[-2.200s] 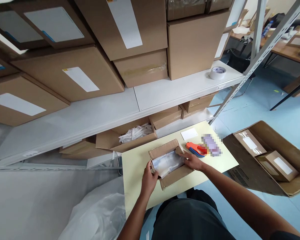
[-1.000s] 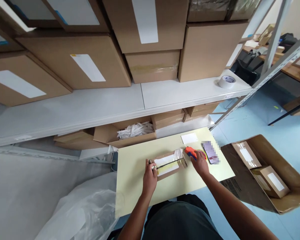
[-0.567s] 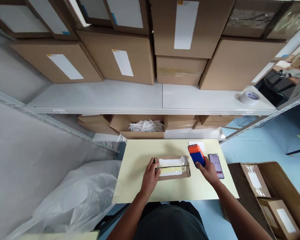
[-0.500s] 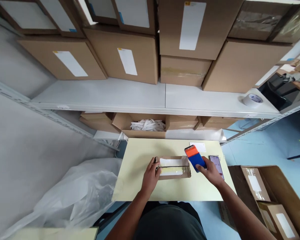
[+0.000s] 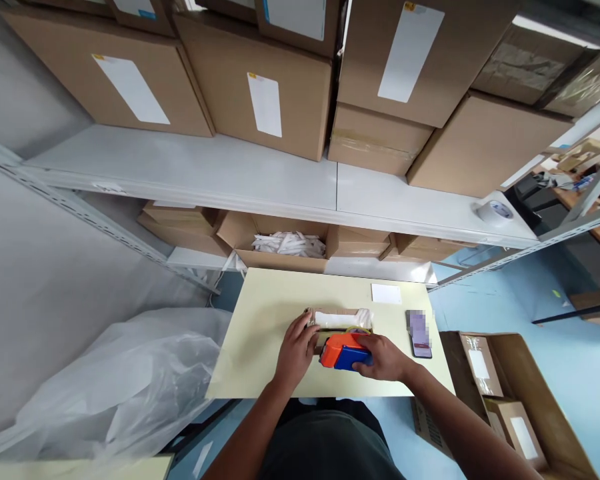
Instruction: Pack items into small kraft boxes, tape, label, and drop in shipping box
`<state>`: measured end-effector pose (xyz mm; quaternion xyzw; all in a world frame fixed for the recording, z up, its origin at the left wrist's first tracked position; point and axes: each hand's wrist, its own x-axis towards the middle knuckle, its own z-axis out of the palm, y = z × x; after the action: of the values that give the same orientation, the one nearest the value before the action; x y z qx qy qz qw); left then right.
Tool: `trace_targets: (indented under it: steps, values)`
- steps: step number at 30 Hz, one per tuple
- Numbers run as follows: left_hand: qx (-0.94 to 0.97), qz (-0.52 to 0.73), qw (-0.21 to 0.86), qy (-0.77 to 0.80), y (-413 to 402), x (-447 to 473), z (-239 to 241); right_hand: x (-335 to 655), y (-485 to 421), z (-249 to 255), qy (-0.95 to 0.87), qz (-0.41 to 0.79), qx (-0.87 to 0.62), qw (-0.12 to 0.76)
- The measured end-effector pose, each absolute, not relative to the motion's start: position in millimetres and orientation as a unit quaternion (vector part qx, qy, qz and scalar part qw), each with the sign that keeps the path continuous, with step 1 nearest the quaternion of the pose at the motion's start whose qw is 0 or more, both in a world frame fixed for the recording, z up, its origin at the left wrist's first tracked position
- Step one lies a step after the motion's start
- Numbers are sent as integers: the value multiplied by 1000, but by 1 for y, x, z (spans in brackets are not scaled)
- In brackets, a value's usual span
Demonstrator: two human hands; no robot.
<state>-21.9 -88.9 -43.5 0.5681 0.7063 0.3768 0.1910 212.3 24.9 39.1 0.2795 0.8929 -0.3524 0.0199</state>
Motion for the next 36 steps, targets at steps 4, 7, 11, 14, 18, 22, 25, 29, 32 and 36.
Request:
trace_targets:
  steps: [4,7,11,14,18,22,25,29,32,36]
  values:
    - [593,383,210,677,-69,-26,-37,214,22,35,887,-353,297,5]
    - [601,350,245,676,-46,-28,-33,215,17,32,894,-332,301,-3]
    - [652,271,267,657,-13,-24,-29,222,5,29,903,-320,285,-28]
    - [716,213,264,610,13,-10,-29,229,-3,29,905,-317,281,-40]
    - [760,162,288,560,43,18,-36,234,-7,28,906,-317,275,-55]
    - [741,189,324,556,59,36,-43,236,-5,25,901,-322,280,-76]
    - [721,236,338,557,59,37,-46,237,-3,23,894,-331,291,-85]
    - [690,279,352,568,50,32,-44,239,3,23,879,-354,308,-88]
    - [622,327,406,584,40,19,-38,238,12,26,865,-383,315,-79]
    - [443,441,460,630,10,-17,-25,232,29,35,828,-452,330,-36]
